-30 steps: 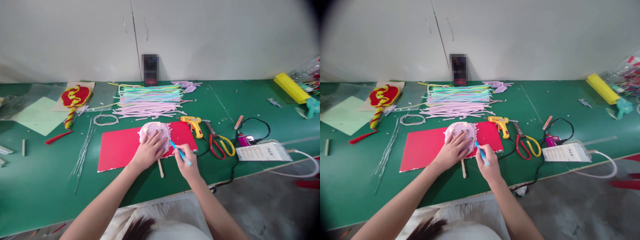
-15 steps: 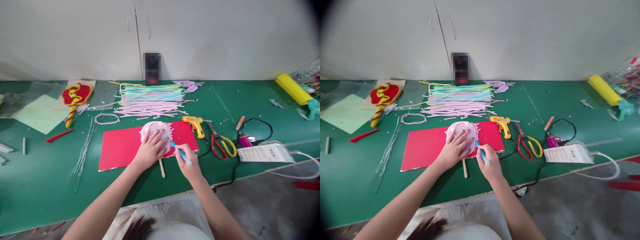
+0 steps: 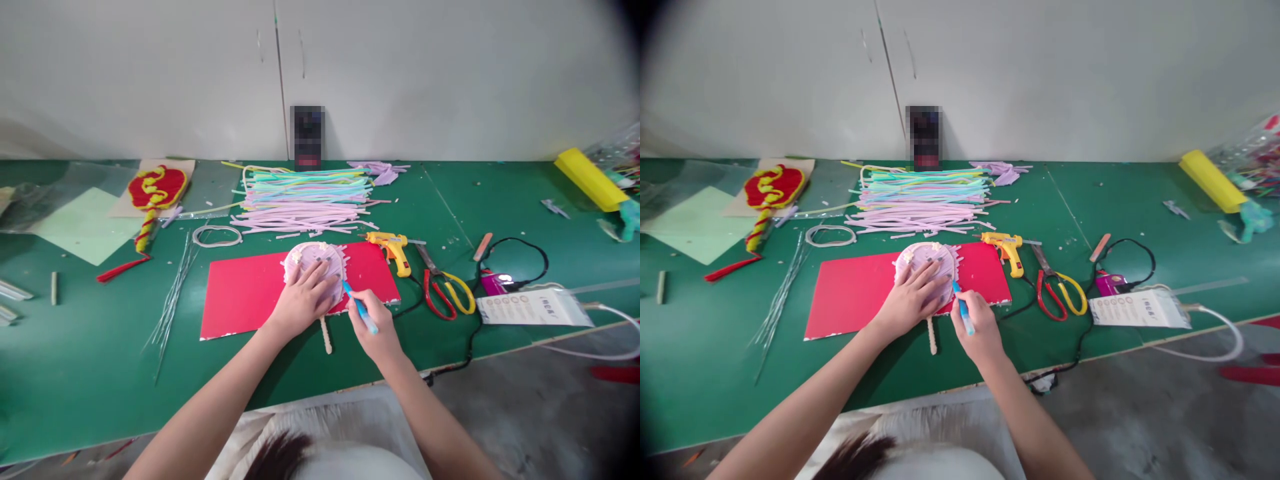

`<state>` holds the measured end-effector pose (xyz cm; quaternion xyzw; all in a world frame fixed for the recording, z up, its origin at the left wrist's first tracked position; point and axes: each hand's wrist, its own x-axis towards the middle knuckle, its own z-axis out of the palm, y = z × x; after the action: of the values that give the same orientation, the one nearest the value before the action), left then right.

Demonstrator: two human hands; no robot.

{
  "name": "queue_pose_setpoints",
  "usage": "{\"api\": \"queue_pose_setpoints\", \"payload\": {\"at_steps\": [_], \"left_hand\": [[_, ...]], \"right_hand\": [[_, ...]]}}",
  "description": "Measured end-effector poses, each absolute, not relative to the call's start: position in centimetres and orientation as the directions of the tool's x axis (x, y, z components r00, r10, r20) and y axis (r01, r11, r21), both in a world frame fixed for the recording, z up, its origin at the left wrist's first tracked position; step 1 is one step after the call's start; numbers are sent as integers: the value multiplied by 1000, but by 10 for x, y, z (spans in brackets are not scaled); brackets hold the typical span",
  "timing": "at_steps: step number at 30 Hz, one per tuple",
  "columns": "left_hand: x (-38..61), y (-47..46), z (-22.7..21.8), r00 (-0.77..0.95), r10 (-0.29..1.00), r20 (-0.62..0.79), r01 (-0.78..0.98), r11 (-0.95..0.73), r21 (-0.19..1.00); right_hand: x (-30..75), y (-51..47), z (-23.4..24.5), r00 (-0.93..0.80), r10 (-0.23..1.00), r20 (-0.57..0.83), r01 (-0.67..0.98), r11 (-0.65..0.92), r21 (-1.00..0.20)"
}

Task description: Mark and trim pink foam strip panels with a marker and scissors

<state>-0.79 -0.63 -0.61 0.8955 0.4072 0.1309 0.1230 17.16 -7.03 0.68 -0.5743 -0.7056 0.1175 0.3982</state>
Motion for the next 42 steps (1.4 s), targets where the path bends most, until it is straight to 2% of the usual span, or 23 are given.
{"api": "queue_pose_setpoints", "payload": {"at_steps": [5, 8, 12, 23, 30, 38, 42], "left_hand": [[-7, -6, -6, 628, 764, 147, 697, -637, 330], [-7, -6, -6, 632, 760, 152, 690, -642, 334], [-7, -6, -6, 626, 767, 138, 700, -631, 334], [-6, -7, -5, 622, 767, 159, 698, -635, 333], [-7, -7, -6, 616, 769, 171, 701, -634, 328], [-6, -7, -6, 615, 769, 172, 701, -634, 327], [-6, -7, -6, 617, 768, 172, 697, -635, 332]], "right_hand": [[170, -84, 11, -57, 905, 422, 716, 332, -614], [170, -82, 8, 1, 907, 421, 705, 298, -644], [170, -66, -2, 46, 883, 467, 725, 292, -624], [165, -95, 9, -108, 880, 463, 749, 378, -544], [166, -95, 10, -45, 897, 439, 731, 329, -597], [160, -98, 9, -140, 856, 498, 761, 414, -499], [160, -102, 12, -146, 857, 495, 763, 416, -495]]}}
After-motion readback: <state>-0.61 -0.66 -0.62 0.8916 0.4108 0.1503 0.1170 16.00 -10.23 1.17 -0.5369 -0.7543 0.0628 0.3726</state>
